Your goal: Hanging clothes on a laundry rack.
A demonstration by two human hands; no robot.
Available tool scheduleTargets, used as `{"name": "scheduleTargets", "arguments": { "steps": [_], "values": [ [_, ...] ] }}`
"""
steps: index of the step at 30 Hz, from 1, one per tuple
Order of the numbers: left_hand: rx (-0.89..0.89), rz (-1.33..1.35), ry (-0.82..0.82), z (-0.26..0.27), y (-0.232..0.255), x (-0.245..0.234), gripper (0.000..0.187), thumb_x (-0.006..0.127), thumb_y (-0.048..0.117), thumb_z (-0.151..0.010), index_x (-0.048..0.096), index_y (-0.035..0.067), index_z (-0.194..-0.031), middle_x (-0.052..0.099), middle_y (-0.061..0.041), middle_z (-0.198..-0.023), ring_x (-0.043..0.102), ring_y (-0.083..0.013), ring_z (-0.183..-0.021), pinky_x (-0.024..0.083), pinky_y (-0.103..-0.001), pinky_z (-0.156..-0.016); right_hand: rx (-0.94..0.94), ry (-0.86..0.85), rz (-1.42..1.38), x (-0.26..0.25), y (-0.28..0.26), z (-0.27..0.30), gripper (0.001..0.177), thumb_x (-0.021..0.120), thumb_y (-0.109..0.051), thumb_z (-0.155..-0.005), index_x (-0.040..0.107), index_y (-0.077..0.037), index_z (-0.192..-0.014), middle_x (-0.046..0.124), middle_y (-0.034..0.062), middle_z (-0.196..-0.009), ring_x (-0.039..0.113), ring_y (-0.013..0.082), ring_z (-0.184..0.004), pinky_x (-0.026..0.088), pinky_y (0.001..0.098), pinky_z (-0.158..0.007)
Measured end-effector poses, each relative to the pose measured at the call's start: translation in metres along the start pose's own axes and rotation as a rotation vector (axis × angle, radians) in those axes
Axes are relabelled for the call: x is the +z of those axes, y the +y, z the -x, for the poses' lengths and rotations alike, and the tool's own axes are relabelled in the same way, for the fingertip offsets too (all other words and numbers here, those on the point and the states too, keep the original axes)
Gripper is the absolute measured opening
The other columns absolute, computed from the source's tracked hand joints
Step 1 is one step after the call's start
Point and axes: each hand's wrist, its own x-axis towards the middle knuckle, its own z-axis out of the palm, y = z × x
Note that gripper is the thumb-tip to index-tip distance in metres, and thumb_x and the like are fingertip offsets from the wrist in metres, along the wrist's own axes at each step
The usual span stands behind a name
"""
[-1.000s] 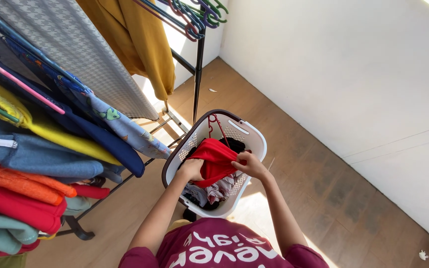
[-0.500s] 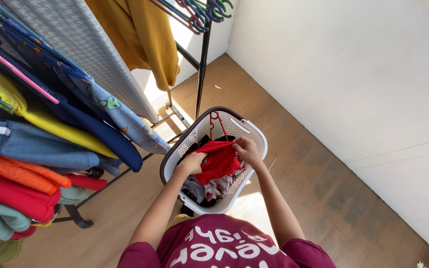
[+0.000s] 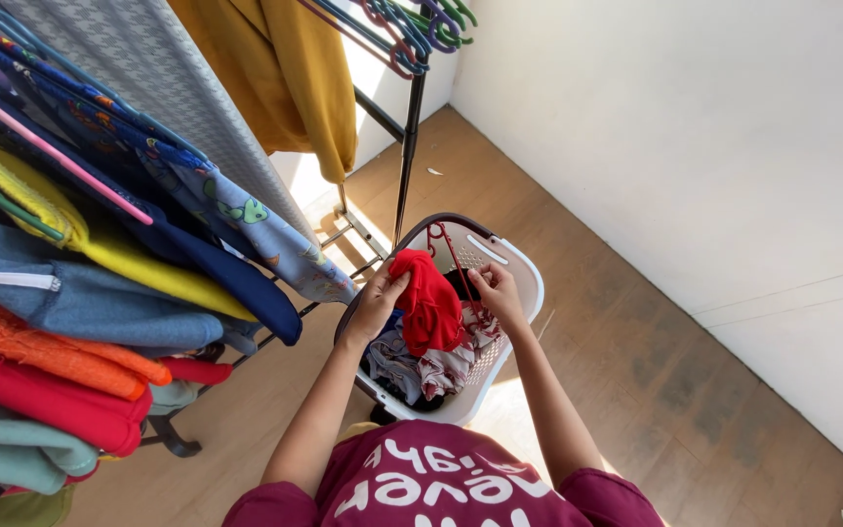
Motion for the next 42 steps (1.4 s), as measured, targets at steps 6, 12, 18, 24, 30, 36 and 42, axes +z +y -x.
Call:
{"name": "scheduleTargets", "arguments": {
  "steps": [6,12,18,24,30,36,42],
  "values": [
    [0.097,-0.45,-0.147,-0.018,-0.029,-0.022,0.039,0.06,0.024,-0.11,0.061,0.006,-0.144,0.059,-0.017,-0.133,0.061,-0.0207,-0.118,0.051,-0.034,-0.102,0.075,-0.507,0.465,0.043,-0.035,0.051,0.033,0.076,-0.04,-0.092,0.08,-0.008,-0.096,0.074,0.0034,-0.077,0.066,0.0128,-0.064,0.052,0.0308,-0.058],
    [0.185,-1.007,-0.289,-0.019,-0.019,-0.024,0.116,0.086,0.03,-0.082,0.004,0.013,-0.162,0.036,-0.034,-0.152,0.046,-0.0444,-0.132,0.044,-0.049,-0.102,-0.017,-0.202,0.535,0.094,0.015,0.055,0.031,0.077,-0.027,-0.088,0.075,0.001,-0.101,0.078,0.0147,-0.087,0.072,0.024,-0.073,0.056,0.0402,-0.065],
    [-0.411,-1.158,-0.205,-0.03,-0.048,-0.067,0.11,0.064,0.016,-0.091,-0.014,0.015,-0.169,0.074,-0.028,-0.109,0.073,-0.0344,-0.094,0.057,-0.04,-0.086,0.249,-0.181,0.09,0.074,0.012,0.041,0.02,0.062,-0.012,-0.097,0.073,0.005,-0.101,0.078,0.0164,-0.09,0.076,0.0187,-0.077,0.06,0.03,-0.067],
    [-0.472,-0.059,-0.061,-0.012,-0.008,-0.038,0.122,0.061,-0.007,-0.078,-0.021,0.027,-0.162,0.058,-0.014,-0.119,0.063,-0.0197,-0.088,0.056,-0.034,-0.074,0.197,-0.423,-0.375,0.104,0.077,0.04,0.021,0.054,-0.005,-0.105,0.07,0.005,-0.115,0.073,0.0101,-0.107,0.07,0.0135,-0.095,0.057,0.0261,-0.083],
    [-0.459,0.298,-0.079,0.017,-0.017,-0.009,0.116,0.061,-0.008,-0.075,0.0,0.027,-0.168,0.049,-0.013,-0.134,0.061,-0.0212,-0.109,0.058,-0.035,-0.085,0.165,-0.168,-0.463,0.14,0.116,0.026,0.04,0.055,-0.021,-0.104,0.058,0.002,-0.137,0.065,0.0084,-0.127,0.061,0.0143,-0.108,0.052,0.0307,-0.092],
    [-0.354,0.258,-0.101,0.034,-0.006,0.008,0.112,0.06,-0.009,-0.074,0.005,0.024,-0.165,0.046,-0.01,-0.145,0.057,-0.0187,-0.123,0.052,-0.033,-0.099,0.209,-0.048,-0.387,0.128,0.117,0.024,0.051,0.057,-0.034,-0.098,0.054,-0.003,-0.139,0.062,0.0087,-0.135,0.061,0.0159,-0.117,0.051,0.0309,-0.098],
    [0.002,-0.503,-0.094,0.02,-0.028,-0.044,0.103,0.064,-0.004,-0.085,-0.003,0.008,-0.163,0.059,-0.009,-0.132,0.063,-0.0142,-0.093,0.055,-0.029,-0.079,0.221,-0.202,0.387,0.088,0.102,0.026,0.051,0.051,-0.04,-0.106,0.076,0.003,-0.094,0.073,0.0225,-0.098,0.061,0.0223,-0.097,0.032,0.0442,-0.111]
  ]
}}
